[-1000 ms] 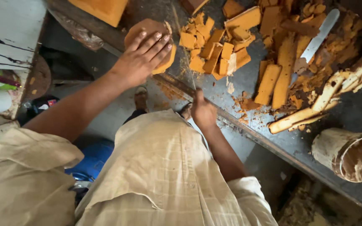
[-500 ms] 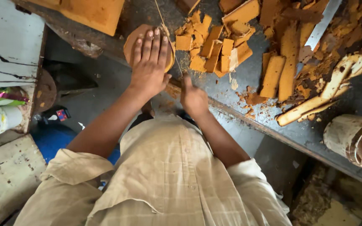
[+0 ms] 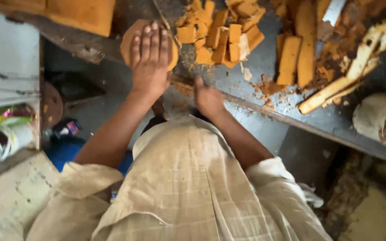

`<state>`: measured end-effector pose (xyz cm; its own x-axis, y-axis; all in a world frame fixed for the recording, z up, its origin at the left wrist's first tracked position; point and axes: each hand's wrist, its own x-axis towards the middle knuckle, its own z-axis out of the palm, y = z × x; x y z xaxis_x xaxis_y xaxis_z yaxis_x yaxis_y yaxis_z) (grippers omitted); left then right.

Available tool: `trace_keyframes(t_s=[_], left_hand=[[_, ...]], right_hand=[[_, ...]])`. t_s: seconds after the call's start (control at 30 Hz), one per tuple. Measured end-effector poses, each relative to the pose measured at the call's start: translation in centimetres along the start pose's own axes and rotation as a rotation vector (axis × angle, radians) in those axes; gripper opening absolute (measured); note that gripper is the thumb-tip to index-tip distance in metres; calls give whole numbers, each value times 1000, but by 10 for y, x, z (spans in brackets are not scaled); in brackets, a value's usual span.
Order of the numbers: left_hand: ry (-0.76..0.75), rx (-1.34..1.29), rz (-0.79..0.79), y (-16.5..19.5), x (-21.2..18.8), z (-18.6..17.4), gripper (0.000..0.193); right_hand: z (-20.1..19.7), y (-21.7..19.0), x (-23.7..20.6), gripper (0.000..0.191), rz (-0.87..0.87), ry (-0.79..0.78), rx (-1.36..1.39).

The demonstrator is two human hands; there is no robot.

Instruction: The person uses a hand saw to cut and shape a cylindrical piece of orange-brown wood on a metal workbench. They repeatedly adjust the wood's position and saw along its edges, producing wood shavings and small cut pieces that accumulate on the surface.

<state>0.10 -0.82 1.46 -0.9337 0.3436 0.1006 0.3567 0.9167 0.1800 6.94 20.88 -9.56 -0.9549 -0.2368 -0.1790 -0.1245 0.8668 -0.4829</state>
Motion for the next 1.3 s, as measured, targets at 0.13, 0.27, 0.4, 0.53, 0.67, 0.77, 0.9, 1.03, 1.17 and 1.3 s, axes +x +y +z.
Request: trace_keyframes(t_s=[0.13,0.27,0.4,0.53,0.67,0.77,0.9,1.03,1.17,1.3], left_hand=[[-11,84,66,-6,-1,-6,103],[-12,277,329,-36,-2,-28,105],[-173,-61,281,-45,-3,-36,119],[18,-45,63,-28,-2,-19,104],[30,2,42,-26,-2,-8,98],[36,5,50,-31,-3,-6,96],[-20,-23,8,-32,-3,-3,90],[5,-3,21,-32,-1,1,83],[-4,-43,22,-36,2,0,73],[75,-62,-65,-45,15,1,59]], right_hand=[[-7,28,-75,40,33,-156,-19],[-13,20,-69,31,86,-11,0],[-18,-15,-18,19,-62,228,-8],[-43,-31,-27,15,-78,157,-105],[-69,-34,-23,24,-138,138,-98],[-74,-39,12,22,-108,35,-93],[-71,-32,27,25,-177,98,-56],[-61,-12,12,23,-91,0,-130],[-37,-3,43,28,-179,49,-160],[-24,7,52,40,-231,25,-119]])
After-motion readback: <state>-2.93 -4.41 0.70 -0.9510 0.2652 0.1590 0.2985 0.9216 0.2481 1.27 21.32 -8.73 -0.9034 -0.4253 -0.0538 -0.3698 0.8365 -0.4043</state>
